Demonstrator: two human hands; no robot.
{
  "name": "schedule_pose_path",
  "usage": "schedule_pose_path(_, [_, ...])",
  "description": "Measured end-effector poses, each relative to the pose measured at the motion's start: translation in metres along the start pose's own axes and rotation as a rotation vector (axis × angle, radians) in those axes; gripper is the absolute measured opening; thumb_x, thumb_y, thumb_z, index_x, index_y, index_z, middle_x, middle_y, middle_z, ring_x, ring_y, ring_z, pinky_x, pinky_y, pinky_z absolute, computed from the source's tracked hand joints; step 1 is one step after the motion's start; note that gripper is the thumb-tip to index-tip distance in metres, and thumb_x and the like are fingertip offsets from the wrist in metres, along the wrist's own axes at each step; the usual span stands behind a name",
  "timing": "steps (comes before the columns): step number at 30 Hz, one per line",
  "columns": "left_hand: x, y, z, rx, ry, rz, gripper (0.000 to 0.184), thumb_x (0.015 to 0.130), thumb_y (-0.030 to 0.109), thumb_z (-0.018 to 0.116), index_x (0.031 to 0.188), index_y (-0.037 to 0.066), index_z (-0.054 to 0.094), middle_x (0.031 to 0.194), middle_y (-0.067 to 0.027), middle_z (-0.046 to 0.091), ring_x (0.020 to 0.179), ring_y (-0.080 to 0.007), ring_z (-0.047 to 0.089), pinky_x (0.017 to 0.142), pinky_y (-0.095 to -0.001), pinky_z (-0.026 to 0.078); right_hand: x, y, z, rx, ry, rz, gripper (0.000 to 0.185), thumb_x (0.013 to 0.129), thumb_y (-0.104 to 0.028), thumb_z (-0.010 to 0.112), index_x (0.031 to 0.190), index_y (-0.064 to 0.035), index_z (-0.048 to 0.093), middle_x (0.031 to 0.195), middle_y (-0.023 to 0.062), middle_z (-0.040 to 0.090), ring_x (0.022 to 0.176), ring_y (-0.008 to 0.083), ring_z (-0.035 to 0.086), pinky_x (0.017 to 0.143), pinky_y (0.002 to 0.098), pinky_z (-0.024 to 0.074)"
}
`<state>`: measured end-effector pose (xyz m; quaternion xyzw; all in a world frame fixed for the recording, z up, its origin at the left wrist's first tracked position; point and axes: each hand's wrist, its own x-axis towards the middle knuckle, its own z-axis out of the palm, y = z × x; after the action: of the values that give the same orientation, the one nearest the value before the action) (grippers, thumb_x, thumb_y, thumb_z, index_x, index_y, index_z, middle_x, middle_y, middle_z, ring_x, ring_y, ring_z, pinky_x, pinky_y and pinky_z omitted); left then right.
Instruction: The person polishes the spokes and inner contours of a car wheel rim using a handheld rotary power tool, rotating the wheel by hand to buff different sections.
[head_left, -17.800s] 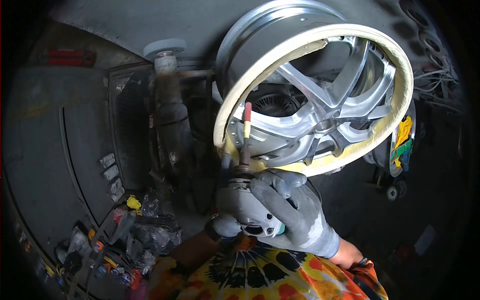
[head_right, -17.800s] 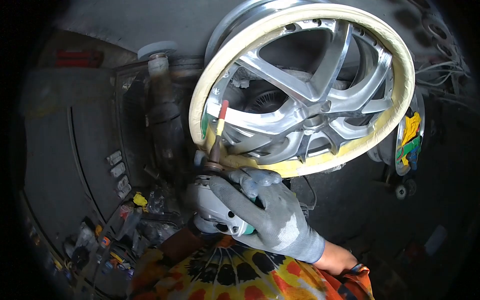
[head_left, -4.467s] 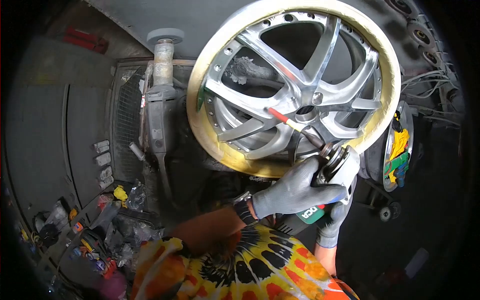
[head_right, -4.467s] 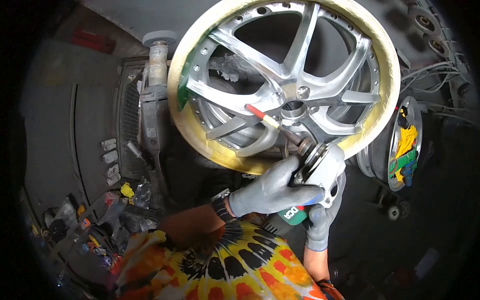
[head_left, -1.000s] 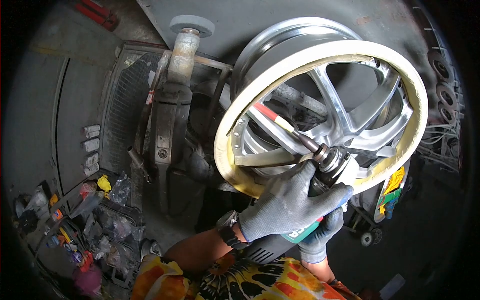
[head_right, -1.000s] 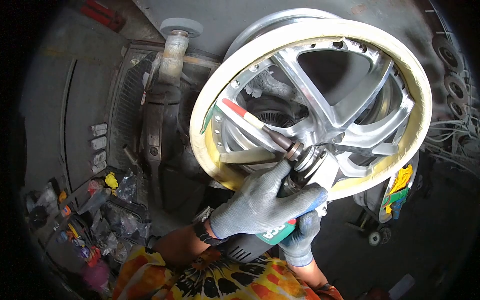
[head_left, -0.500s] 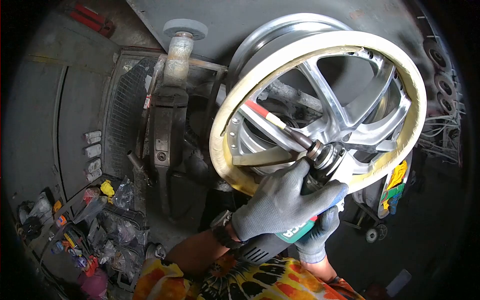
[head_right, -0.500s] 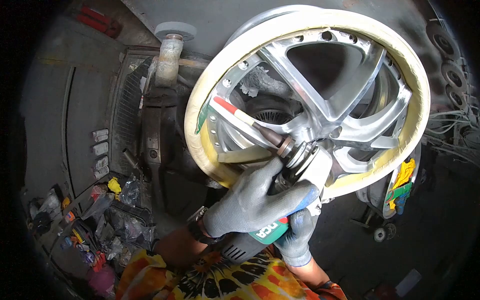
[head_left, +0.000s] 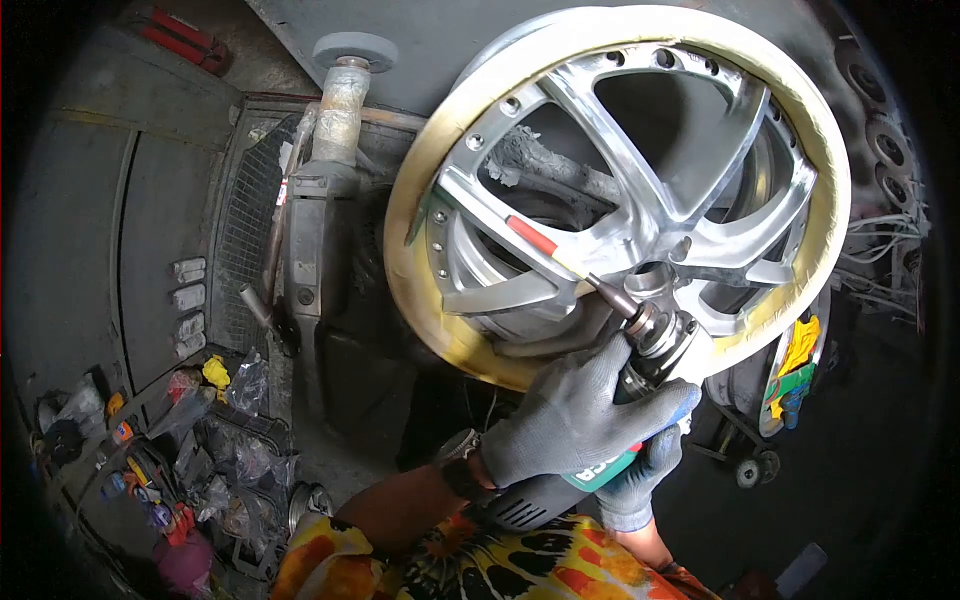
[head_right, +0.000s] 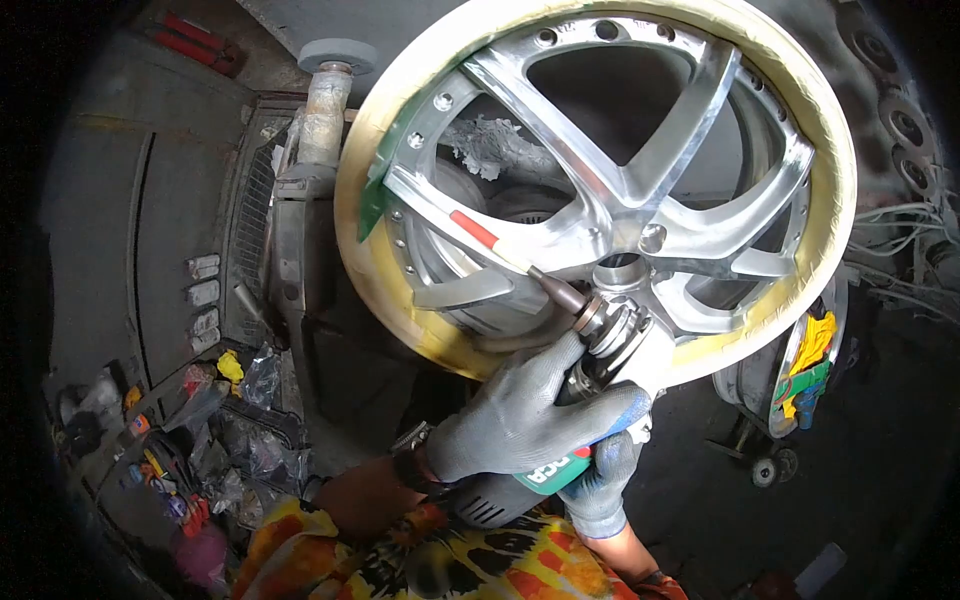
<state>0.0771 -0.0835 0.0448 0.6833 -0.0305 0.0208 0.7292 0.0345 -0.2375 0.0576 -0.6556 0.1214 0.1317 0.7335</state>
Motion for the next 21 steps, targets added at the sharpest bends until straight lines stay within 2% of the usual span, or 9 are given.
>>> schedule_pose_path(1, [-0.002, -0.005, 0.003, 0.192, -0.055, 0.208, 0.025, 0.096, 0.022, 0.070, 0.121, 0.017, 0.070, 0.120, -0.0178, 0.061, 0.098, -0.0349, 0.069, 0.089, -0.0407, 0.054, -0.001, 0.002, -0.009, -0.039, -0.089, -0.003, 0.073, 0.102, -0.055, 0.050, 0.158, -0.0113, 0.031, 0.152, 0.0121, 0.048, 0.137, 0.0253, 0.050, 0.116, 0.0424, 0.0398])
schedule_pose_path(2, [-0.003, -0.007, 0.007, 0.195, -0.054, 0.208, 0.025, 0.096, 0.022, 0.070, 0.121, 0.017, 0.070, 0.120, -0.0178, 0.061, 0.098, -0.0349, 0.069, 0.089, -0.0407, 0.054, -0.002, 0.004, -0.015, -0.037, -0.090, -0.003, 0.073, 0.102, -0.055, 0.050, 0.158, -0.0113, 0.031, 0.152, 0.0121, 0.048, 0.137, 0.0253, 0.050, 0.116, 0.0424, 0.0398])
schedule_pose_path(4, [-0.003, -0.010, 0.017, -0.019, -0.136, 0.040, 0.058, 0.090, 0.039, 0.077, 0.133, 0.004, 0.060, 0.122, -0.0201, 0.059, 0.101, -0.0369, 0.068, 0.086, -0.0451, 0.055, -0.005, 0.005, -0.025, -0.029, -0.038, 0.012, 0.073, 0.102, -0.056, 0.050, 0.157, -0.0103, 0.033, 0.151, 0.0120, 0.049, 0.134, 0.0249, 0.052, 0.115, 0.0420, 0.0406])
schedule_pose_path(5, [-0.003, -0.008, 0.022, -0.017, -0.136, 0.040, 0.058, 0.090, 0.039, 0.077, 0.133, 0.004, 0.060, 0.122, -0.0201, 0.059, 0.101, -0.0369, 0.068, 0.086, -0.0451, 0.055, -0.006, 0.006, -0.030, -0.028, -0.039, 0.012, 0.073, 0.102, -0.056, 0.050, 0.157, -0.0103, 0.033, 0.151, 0.0120, 0.049, 0.134, 0.0249, 0.052, 0.115, 0.0420, 0.0406])
schedule_pose_path(7, [-0.003, -0.001, 0.029, 0.037, -0.038, -0.024, 0.027, 0.095, 0.023, 0.071, 0.120, 0.014, 0.070, 0.113, -0.0164, 0.064, 0.093, -0.0309, 0.071, 0.081, -0.0398, 0.056, -0.009, 0.006, -0.038, 0.077, -0.033, 0.056, 0.072, 0.102, -0.056, 0.050, 0.155, -0.0093, 0.036, 0.149, 0.0113, 0.051, 0.133, 0.0242, 0.053, 0.115, 0.0416, 0.0411])
schedule_pose_path(11, [-0.002, 0.001, 0.040, -0.008, -0.020, -0.060, 0.034, 0.094, 0.024, 0.072, 0.124, 0.008, 0.066, 0.105, -0.0163, 0.068, 0.089, -0.0317, 0.073, 0.078, -0.0411, 0.057, -0.008, 0.001, -0.046, 0.007, -0.073, -0.001, 0.071, 0.101, -0.056, 0.052, 0.154, -0.0088, 0.039, 0.148, 0.0107, 0.052, 0.133, 0.0235, 0.054, 0.114, 0.0414, 0.0415])
schedule_pose_path(13, [0.000, 0.000, 0.044, -0.105, -0.049, -0.214, 0.060, 0.089, 0.041, 0.078, 0.128, 0.000, 0.059, 0.104, -0.0219, 0.070, 0.093, -0.0362, 0.074, 0.080, -0.0429, 0.058, -0.007, -0.001, -0.049, 0.182, 0.002, 0.041, 0.062, 0.100, -0.042, 0.059, 0.147, -0.0033, 0.045, 0.138, 0.0119, 0.059, 0.123, 0.0220, 0.060, 0.107, 0.0397, 0.0495])
schedule_pose_path(20, [0.004, -0.007, 0.061, -0.199, -0.077, -0.207, 0.057, 0.090, 0.041, 0.077, 0.126, 0.000, 0.059, 0.101, -0.0221, 0.071, 0.089, -0.0367, 0.074, 0.077, -0.0433, 0.059, -0.005, -0.003, -0.071, 0.126, -0.032, 0.097, 0.074, 0.100, -0.055, 0.054, 0.156, -0.0113, 0.036, 0.150, 0.0098, 0.051, 0.135, 0.0240, 0.052, 0.116, 0.0409, 0.0402])
schedule_pose_path(21, [0.003, -0.009, 0.063, -0.082, -0.072, -0.078, 0.051, 0.092, 0.035, 0.076, 0.128, 0.003, 0.060, 0.101, -0.0188, 0.070, 0.091, -0.0353, 0.074, 0.077, -0.0426, 0.058, -0.003, -0.005, -0.071, 0.088, -0.034, 0.075, 0.074, 0.101, -0.055, 0.053, 0.157, -0.0119, 0.035, 0.151, 0.0102, 0.050, 0.136, 0.0242, 0.051, 0.117, 0.0411, 0.0398])
